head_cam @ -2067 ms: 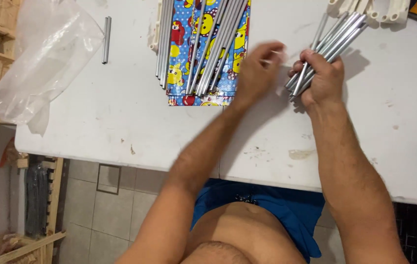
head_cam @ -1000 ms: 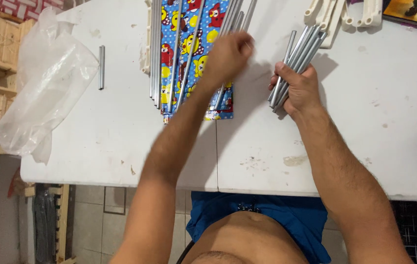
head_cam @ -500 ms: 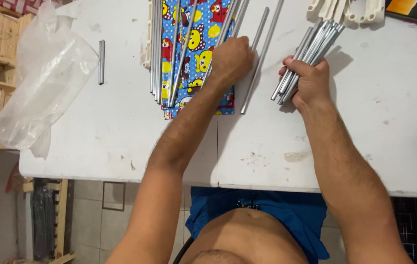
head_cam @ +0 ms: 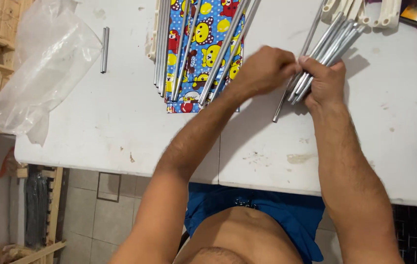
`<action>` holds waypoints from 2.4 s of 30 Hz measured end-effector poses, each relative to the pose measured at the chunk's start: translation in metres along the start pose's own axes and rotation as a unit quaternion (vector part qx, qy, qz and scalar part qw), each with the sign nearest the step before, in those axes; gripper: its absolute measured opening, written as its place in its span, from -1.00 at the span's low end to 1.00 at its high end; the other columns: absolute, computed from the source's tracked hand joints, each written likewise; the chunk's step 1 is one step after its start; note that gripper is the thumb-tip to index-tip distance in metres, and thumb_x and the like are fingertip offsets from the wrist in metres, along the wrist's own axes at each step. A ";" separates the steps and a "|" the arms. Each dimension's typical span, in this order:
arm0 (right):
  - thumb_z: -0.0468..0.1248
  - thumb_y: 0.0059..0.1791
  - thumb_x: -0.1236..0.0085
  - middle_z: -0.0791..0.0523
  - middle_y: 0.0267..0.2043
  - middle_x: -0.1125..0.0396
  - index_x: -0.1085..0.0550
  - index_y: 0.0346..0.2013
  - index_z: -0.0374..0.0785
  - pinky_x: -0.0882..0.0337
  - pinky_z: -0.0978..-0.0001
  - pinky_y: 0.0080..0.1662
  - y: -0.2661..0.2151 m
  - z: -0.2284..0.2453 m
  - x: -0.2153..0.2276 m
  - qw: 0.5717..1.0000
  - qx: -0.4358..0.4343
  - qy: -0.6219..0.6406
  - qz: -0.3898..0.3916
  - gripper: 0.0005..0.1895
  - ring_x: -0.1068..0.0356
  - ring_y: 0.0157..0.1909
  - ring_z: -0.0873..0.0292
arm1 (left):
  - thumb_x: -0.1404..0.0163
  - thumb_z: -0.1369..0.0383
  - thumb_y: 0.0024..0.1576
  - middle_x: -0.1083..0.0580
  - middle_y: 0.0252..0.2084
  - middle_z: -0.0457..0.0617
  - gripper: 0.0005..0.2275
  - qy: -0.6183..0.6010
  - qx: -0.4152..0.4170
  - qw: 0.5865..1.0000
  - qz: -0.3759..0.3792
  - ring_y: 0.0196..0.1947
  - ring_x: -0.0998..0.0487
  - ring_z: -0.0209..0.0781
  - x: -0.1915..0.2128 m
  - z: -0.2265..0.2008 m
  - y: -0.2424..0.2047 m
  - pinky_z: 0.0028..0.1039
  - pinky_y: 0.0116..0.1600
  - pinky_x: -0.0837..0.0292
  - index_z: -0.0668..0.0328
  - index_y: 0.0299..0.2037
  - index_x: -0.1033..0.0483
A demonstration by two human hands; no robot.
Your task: Assembling small decorative banners by inserting metal rods into pre-made plastic sleeves.
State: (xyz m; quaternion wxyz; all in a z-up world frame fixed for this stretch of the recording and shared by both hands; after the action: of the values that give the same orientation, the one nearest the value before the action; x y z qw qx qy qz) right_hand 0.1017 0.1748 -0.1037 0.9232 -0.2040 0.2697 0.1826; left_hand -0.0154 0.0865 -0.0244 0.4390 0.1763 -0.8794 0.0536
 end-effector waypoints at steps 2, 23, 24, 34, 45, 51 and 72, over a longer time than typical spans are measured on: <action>-0.55 -0.24 -0.26 0.17 -0.64 -0.18 -0.33 -0.63 -0.22 -0.37 0.26 -0.49 -0.005 0.011 0.001 0.999 0.005 -0.020 -0.036 -0.72 -0.26 -0.59 0.21 | 0.01 0.14 0.15 -0.60 -0.42 -0.09 -0.77 -0.010 0.045 0.999 0.006 -0.43 -0.53 -0.18 0.008 0.026 0.009 -0.28 -0.35 -0.35 0.01 -0.44 -0.56; -0.56 -0.18 -0.24 0.07 -0.62 -0.18 -0.32 -0.53 -0.29 -0.37 0.17 -0.50 0.007 0.017 0.012 0.997 0.016 0.045 -0.060 -0.75 -0.30 -0.58 0.13 | -0.20 0.11 -0.05 -0.61 0.00 0.07 -0.58 0.052 0.254 0.962 0.089 0.01 -0.65 0.03 -0.047 0.011 0.043 -0.26 0.00 -0.61 0.15 -0.04 -0.54; -0.53 -0.16 -0.23 0.08 -0.58 -0.22 -0.33 -0.46 -0.24 -0.33 0.21 -0.51 0.004 0.019 0.012 0.998 0.011 0.026 -0.058 -0.77 -0.29 -0.57 0.16 | -0.10 0.18 -0.03 -0.60 0.03 0.07 -0.61 0.054 0.256 0.961 0.095 0.01 -0.65 0.04 -0.048 0.013 0.044 -0.23 0.00 -0.61 0.14 -0.02 -0.55; -0.47 -0.15 -0.18 0.12 -0.50 -0.24 -0.35 -0.21 -0.21 -0.31 0.33 -0.46 -0.005 0.023 0.007 0.998 -0.030 0.004 -0.050 -0.72 -0.29 -0.54 0.20 | 0.11 0.45 0.17 -0.57 0.00 0.04 -0.68 0.011 0.196 0.970 -0.146 -0.01 -0.64 -0.10 0.073 0.109 0.003 -0.27 -0.04 -0.63 0.09 0.15 -0.40; -0.47 -0.17 -0.22 0.11 -0.49 -0.25 -0.34 -0.26 -0.22 -0.30 0.30 -0.50 0.000 0.015 0.008 0.998 -0.022 -0.013 -0.049 -0.72 -0.28 -0.57 0.17 | -0.11 0.04 0.14 -0.57 -0.14 -0.04 -0.66 0.163 0.424 0.888 -0.067 -0.16 -0.63 -0.06 0.122 0.217 -0.047 -0.21 -0.13 -0.59 0.13 -0.10 -0.50; -0.49 -0.17 -0.20 0.10 -0.51 -0.24 -0.31 -0.32 -0.20 -0.26 0.30 -0.51 -0.001 0.013 0.006 0.998 -0.029 -0.009 -0.051 -0.74 -0.26 -0.56 0.18 | -0.04 0.09 0.16 -0.51 -0.18 -0.10 -0.68 0.220 0.437 0.872 -0.026 -0.22 -0.57 -0.14 0.122 0.218 -0.042 -0.33 -0.19 -0.58 0.12 -0.03 -0.49; -0.47 -0.24 -0.27 0.03 -0.65 -0.24 -0.35 -0.52 -0.29 -0.28 0.32 -0.62 -0.008 0.020 -0.001 0.999 -0.018 -0.016 -0.037 -0.79 -0.24 -0.65 0.17 | 0.08 0.50 0.14 -0.45 -0.20 -0.03 -0.84 -0.249 0.264 0.931 0.038 -0.24 -0.50 -0.23 0.002 0.050 0.075 -0.48 -0.18 -0.55 0.25 -0.09 -0.45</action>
State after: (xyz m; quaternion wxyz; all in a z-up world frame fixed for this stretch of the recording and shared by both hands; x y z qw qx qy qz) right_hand 0.1130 0.1770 -0.0853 0.9295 -0.2276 0.2442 0.1566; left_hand -0.0808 0.1439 -0.0484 0.1414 0.2602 -0.9207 0.2542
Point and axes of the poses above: each hand's wrist, its own y-axis towards the middle knuckle, its own x-axis out of the back of the hand, z = x × y, the point moved 4 cm from there along y, towards the middle knuckle
